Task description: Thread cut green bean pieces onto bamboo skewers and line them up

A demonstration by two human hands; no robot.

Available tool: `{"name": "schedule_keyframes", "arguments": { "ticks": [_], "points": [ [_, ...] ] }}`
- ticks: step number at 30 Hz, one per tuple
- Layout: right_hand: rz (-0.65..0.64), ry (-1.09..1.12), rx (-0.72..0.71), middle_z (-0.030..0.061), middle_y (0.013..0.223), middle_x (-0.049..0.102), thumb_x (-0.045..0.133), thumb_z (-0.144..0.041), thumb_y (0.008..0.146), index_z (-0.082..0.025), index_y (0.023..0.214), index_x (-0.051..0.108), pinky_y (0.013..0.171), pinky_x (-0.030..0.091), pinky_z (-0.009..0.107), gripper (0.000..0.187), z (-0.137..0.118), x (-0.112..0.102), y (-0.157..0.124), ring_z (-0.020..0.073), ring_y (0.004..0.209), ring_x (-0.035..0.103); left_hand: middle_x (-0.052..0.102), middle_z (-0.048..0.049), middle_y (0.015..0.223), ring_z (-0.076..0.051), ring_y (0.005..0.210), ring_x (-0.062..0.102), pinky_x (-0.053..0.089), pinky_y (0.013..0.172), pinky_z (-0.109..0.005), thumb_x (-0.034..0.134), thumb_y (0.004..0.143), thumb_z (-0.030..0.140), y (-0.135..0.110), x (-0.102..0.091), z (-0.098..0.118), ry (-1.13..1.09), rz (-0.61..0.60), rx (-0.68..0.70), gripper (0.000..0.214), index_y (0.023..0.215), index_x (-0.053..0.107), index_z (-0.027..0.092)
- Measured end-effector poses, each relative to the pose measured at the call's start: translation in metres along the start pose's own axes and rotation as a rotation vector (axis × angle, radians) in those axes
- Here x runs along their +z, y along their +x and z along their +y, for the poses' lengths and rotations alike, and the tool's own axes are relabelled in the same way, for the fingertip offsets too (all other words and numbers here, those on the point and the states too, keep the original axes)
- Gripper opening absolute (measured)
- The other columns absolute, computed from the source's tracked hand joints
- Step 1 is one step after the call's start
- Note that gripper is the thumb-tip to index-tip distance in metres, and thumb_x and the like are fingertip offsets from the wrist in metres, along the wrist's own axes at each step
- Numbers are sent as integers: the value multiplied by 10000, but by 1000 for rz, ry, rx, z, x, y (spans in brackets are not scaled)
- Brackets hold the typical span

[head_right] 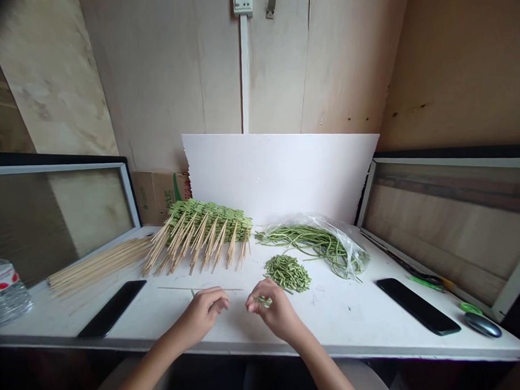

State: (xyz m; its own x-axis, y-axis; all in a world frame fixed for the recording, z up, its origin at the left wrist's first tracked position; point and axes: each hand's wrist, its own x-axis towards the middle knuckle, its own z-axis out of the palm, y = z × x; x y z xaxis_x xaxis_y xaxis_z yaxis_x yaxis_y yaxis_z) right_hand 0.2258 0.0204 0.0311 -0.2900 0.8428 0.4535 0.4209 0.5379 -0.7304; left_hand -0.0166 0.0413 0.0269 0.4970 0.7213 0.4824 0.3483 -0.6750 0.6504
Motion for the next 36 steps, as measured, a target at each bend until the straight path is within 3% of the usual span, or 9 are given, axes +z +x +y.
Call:
{"name": "schedule_keyframes", "arguments": {
  "ticks": [3, 6, 9, 16, 20, 23, 29, 36],
  "points": [
    [145, -283, 45, 93, 839, 675, 697, -556, 891, -263, 843, 814, 819, 479, 453, 319, 22, -7, 0, 302, 915, 562, 667, -68, 923, -179, 814, 630, 503, 771, -277, 430, 1063, 261, -1, -2, 5, -3, -2, -5, 315, 1008, 731, 188],
    [131, -388, 85, 90, 839, 667, 721, -524, 881, -281, 845, 824, 816, 477, 466, 266, 41, -11, -3, 310, 914, 545, 630, -90, 1068, -179, 904, 637, 532, 859, -294, 380, 1076, 241, -4, 2, 9, -2, -43, -8, 351, 1262, 676, 214],
    [109, -423, 88, 89, 869, 686, 755, -449, 870, -279, 865, 821, 843, 471, 478, 182, 49, -13, -6, 316, 944, 537, 586, -97, 1118, -166, 927, 636, 542, 899, -292, 372, 1068, 200, -6, 6, 8, 4, -62, -9, 389, 1353, 635, 225],
    [176, -321, 62, 98, 901, 709, 637, -523, 946, -252, 923, 799, 845, 482, 480, 316, 34, -11, -3, 309, 931, 578, 657, -77, 992, -202, 913, 661, 567, 867, -337, 562, 986, 153, -4, 17, -8, -17, 50, 25, 290, 1239, 686, 223],
    [66, -109, 24, 90, 952, 740, 634, -564, 942, -255, 1064, 778, 760, 499, 380, 362, 7, 3, -3, 267, 913, 617, 685, -52, 951, -196, 891, 681, 579, 833, -316, 644, 928, 111, -4, 24, -9, -41, 96, 36, 296, 1199, 682, 222],
    [-8, -51, -3, 70, 909, 751, 661, -536, 936, -279, 1023, 793, 710, 474, 335, 303, -5, 14, -5, 242, 881, 614, 689, -40, 953, -186, 892, 687, 576, 839, -299, 654, 919, 97, -4, 24, -7, -39, 106, 54, 318, 1209, 677, 225],
    [88, -63, -13, 69, 893, 731, 647, -496, 959, -253, 957, 771, 728, 457, 344, 272, -4, 16, -5, 235, 866, 597, 721, -50, 949, -197, 860, 694, 533, 783, -291, 634, 962, 158, -4, 19, -10, 49, 58, 43, 135, 1008, 746, 217],
    [80, -35, -65, 61, 847, 702, 648, -407, 971, -241, 870, 720, 775, 449, 365, 206, -11, 24, -7, 238, 863, 573, 674, -50, 885, -181, 803, 631, 468, 719, -270, 509, 938, 23, -8, 23, -2, 117, 4, 90, 279, 933, 729, 194]
  ]
}}
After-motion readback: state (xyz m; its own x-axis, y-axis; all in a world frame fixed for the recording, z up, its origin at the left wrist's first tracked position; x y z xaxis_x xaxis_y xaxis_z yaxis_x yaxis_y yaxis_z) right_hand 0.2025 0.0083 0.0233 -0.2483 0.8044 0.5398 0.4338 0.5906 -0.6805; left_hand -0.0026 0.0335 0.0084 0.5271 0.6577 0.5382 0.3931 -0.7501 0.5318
